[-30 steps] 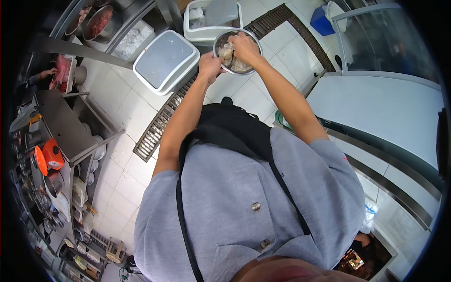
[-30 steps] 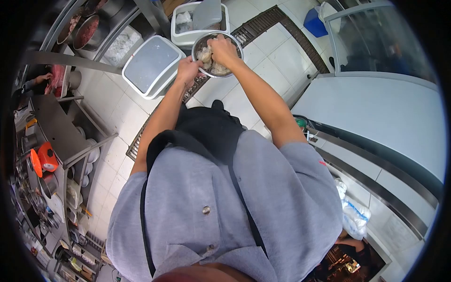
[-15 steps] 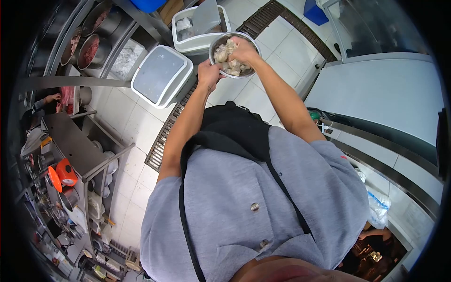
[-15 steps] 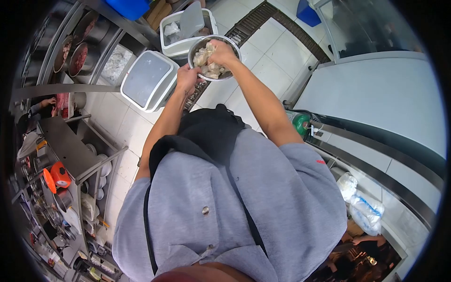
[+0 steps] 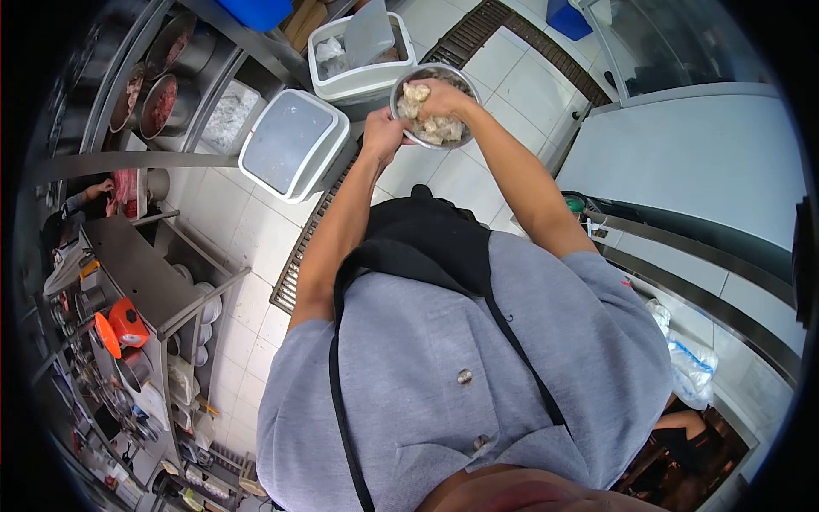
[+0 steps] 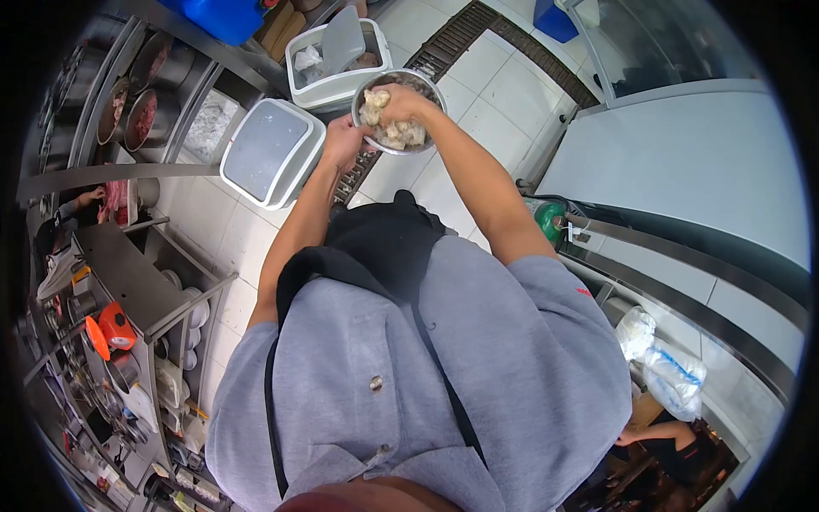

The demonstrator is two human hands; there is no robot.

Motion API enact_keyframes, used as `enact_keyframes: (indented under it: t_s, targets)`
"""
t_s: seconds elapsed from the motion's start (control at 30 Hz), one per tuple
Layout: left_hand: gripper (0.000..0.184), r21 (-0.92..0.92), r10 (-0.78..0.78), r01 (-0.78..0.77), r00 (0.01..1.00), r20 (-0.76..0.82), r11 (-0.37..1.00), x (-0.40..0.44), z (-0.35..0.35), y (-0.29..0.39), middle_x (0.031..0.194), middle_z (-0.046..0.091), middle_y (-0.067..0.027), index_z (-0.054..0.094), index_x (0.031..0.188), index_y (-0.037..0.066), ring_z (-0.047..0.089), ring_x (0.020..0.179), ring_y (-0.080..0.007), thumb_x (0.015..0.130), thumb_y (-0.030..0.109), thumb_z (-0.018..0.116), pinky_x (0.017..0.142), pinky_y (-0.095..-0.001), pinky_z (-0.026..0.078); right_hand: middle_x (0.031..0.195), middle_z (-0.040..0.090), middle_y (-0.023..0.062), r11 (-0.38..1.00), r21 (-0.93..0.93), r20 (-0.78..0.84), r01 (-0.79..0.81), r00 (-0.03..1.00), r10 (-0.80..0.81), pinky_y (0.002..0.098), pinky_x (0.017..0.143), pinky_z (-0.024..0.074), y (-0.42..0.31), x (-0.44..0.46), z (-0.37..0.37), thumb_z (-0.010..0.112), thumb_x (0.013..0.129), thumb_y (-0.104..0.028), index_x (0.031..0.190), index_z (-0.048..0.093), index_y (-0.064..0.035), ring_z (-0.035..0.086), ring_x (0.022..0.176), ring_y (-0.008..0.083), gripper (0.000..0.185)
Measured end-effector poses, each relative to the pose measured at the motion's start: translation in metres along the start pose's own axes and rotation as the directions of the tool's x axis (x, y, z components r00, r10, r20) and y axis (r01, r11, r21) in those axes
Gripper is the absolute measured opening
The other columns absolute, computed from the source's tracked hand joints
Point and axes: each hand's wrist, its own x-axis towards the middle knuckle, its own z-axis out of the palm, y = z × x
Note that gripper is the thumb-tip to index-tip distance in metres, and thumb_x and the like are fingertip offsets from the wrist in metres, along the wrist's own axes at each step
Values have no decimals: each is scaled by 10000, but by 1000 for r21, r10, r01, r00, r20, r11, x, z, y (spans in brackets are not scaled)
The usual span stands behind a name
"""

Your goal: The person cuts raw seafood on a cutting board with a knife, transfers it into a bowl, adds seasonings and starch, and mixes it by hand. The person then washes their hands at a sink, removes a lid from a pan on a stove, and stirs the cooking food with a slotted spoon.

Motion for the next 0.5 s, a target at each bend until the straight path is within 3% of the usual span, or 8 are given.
enact_keyframes:
  t_s: [0.03,0.1,0.17,0.23,0.27,0.43,0.5]
  targets:
    - [198,2,3,-3,1000,-2,1000,1,-1,0,886,666,-103,629,990,-42,646,677,-154,799,-36,577,534,-246,569,1099,650,129,1000,0,-1,4,1000,-4,344,898,467,1,0,1,751,613,-61,1214,601,-121,589,1053,270,623]
    - [201,36,-12,11,1000,19,999,-2,-7,-6,893,666,-103,633,995,-30,644,689,-152,803,-37,575,536,-246,569,1066,659,178,948,-301,-155,-108,986,63,391,887,476,-16,-9,-2,666,684,-70,1136,647,-106,610,1027,337,454]
    - [196,-9,-28,28,1000,4,1000,1,-9,-4,896,664,-106,632,995,-20,645,696,-157,810,-38,569,532,-247,567,1066,647,196,921,-380,-200,-80,980,3,423,889,476,-25,-15,-9,611,715,-79,1101,666,-112,603,1017,373,391]
    - [187,-127,-68,66,998,-12,990,3,-11,-1,892,662,-109,627,993,-20,645,690,-164,817,-37,566,523,-248,566,1086,666,141,867,-488,-150,97,970,-193,412,905,481,-25,-17,-14,629,698,-77,1086,684,-161,611,1034,342,401]
    - [182,-112,-67,65,998,-14,992,5,-13,-1,889,660,-109,622,993,-22,643,683,-167,820,-34,565,514,-249,562,1075,667,149,883,-430,-57,187,971,-234,411,897,483,-35,-23,-24,664,664,-91,1106,669,-145,610,1037,341,444]
    - [190,-57,-25,25,1000,-7,998,-2,-7,9,866,660,-95,630,994,-21,638,675,-153,813,-34,574,516,-248,561,1072,665,161,905,-382,-61,189,972,-229,402,901,479,-33,-12,-29,724,636,-163,1131,648,-148,613,1025,342,501]
    - [193,-26,23,-22,999,24,999,3,-8,8,855,659,-89,635,992,-21,634,668,-148,808,-34,580,514,-249,559,1078,663,159,975,-219,-50,46,997,-58,408,889,484,-19,4,-10,743,649,-199,1132,646,-155,611,1027,341,495]
